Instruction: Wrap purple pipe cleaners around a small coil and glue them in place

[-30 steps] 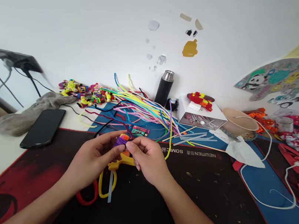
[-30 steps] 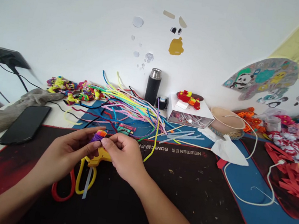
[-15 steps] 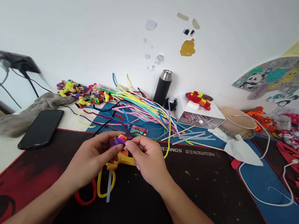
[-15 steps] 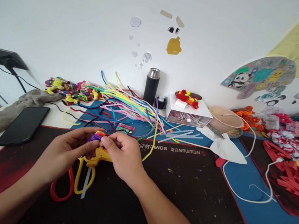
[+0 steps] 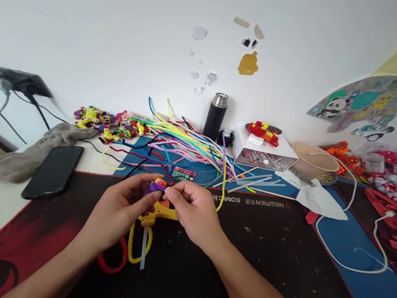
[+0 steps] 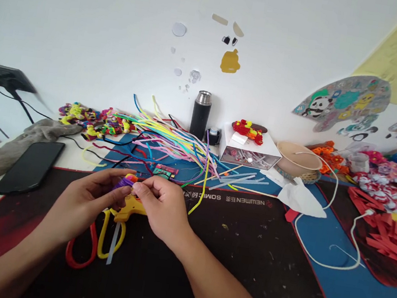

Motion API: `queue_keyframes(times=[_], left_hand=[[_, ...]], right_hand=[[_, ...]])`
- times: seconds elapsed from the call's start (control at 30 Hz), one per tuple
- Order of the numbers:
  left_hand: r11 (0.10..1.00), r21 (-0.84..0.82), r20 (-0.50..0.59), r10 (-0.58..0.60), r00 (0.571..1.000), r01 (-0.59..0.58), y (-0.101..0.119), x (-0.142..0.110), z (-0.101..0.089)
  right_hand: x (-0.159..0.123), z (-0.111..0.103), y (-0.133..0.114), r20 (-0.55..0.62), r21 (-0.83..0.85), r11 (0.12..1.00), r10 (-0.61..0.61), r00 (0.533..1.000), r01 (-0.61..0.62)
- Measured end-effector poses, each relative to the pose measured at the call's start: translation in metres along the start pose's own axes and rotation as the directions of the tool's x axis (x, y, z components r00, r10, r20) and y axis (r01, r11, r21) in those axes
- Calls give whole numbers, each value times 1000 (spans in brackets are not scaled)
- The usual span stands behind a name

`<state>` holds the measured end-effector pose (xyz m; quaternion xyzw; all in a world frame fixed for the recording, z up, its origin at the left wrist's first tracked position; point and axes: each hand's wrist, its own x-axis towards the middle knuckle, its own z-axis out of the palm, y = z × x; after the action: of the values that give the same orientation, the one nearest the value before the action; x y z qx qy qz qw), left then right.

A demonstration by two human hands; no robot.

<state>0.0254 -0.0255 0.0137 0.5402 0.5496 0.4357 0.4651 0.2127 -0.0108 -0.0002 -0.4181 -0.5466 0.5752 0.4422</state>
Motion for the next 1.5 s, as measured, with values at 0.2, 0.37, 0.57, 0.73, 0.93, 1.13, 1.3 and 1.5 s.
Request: queue_keyframes(times=[0.2, 0.37, 0.57, 0.73, 0.93, 1.13, 1.3, 1.5], left_hand=[[997, -58, 52, -48, 997, 51, -1, 2, 0], [989, -134, 92, -54, 994, 66, -6, 3, -4], [948, -304, 119, -63, 991, 97, -9, 4, -2], [892, -427, 146, -96, 985, 151, -3, 3, 3], [853, -489, 169, -109, 980, 179, 2, -1, 4], [839, -516, 199, -78, 977, 172, 4, -2, 5], [832, -529, 240, -45, 970, 170, 4, -2, 6], [819, -549, 289, -2, 957, 167, 1, -3, 4]], right_hand=[[2, 0, -1, -7, 17, 1000, -14, 1000, 14], [1, 0, -1, 2, 15, 1000, -8, 1000, 8], [0, -1, -2, -8, 13, 1000, -14, 1000, 14], [0, -1, -3, 1, 23, 1000, -16, 1000, 16], [1, 0, -4, 10, 61, 998, -21, 1000, 20], [3, -1, -5, 50, 138, 990, 27, 998, -33], [4, -3, -6, 85, 166, 984, 57, 995, -71], [4, -4, -4, 121, 183, 978, 80, 989, -102]])
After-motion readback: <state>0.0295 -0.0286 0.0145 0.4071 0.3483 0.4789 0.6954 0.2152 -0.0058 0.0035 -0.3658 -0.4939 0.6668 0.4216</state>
